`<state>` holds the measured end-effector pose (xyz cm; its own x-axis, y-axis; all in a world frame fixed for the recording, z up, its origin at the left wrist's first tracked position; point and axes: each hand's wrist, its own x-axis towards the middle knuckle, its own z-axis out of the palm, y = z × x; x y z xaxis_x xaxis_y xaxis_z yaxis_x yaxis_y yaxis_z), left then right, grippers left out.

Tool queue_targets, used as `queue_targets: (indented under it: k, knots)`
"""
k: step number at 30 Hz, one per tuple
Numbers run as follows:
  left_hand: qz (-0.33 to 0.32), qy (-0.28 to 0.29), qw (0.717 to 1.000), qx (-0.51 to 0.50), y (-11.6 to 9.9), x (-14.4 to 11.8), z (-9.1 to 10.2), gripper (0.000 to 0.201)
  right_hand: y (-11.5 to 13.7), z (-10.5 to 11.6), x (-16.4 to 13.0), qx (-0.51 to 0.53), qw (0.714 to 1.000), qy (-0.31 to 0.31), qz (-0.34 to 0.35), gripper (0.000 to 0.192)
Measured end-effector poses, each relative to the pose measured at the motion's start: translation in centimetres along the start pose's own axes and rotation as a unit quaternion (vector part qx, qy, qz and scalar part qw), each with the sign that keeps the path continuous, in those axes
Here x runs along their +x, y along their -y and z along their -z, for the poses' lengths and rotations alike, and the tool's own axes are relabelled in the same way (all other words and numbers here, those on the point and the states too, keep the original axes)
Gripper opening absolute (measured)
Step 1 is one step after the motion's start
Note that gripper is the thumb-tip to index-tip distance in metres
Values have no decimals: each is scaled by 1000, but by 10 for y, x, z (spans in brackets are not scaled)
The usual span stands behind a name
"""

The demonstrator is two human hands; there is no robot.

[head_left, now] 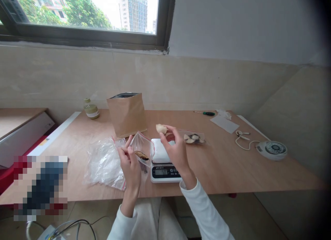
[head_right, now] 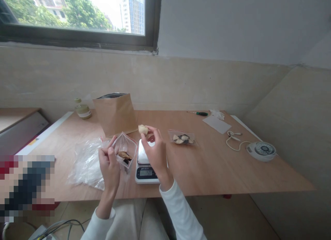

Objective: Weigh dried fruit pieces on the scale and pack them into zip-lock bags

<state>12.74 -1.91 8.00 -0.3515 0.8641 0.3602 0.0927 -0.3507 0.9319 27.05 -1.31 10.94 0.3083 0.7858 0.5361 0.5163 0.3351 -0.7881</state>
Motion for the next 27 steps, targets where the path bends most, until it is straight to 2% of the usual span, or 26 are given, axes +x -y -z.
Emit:
queue_targets:
  k: [2, 5, 8, 11, 13, 16, 19, 21, 24, 27]
  knots:
    - [22, 3, 1000, 16, -1, 0, -2, 23, 20, -9, -3, -4, 998, 53, 16, 27]
    - [42, -8, 999, 22, -6, 0, -4, 24, 35, -20, -4, -65, 990, 121, 32, 31]
    - [71, -23, 997, 10, -10, 0, -5, 22, 35, -21, -2, -78, 990, 109, 35, 30]
    - [95, -49, 994, -22, -9, 2, -3, 21, 30, -8, -8, -35, 996, 85, 15, 26]
    - [102, -74, 991, -45, -8, 4, -1, 21, 27, 2, -19, -15, 995, 95, -12, 29]
    - [125, -106, 984, -73, -9, 3, 0, 25, 26, 11, -43, 10, 985, 165, -43, 50]
    - [159, -103, 976, -108, -18, -5, -4, 29, 28, 6, -61, 65, 973, 215, -59, 78]
    - [167, -79, 973, -137, -27, -12, -8, 31, 29, -2, -65, 108, 972, 196, -77, 75]
    - [136, -53, 971, -191, -35, -24, -13, 27, 26, -10, -64, 149, 976, 128, -98, 52]
    - [84, -66, 979, -173, -32, -27, -11, 18, 16, -6, -62, 196, 969, 92, -115, 43]
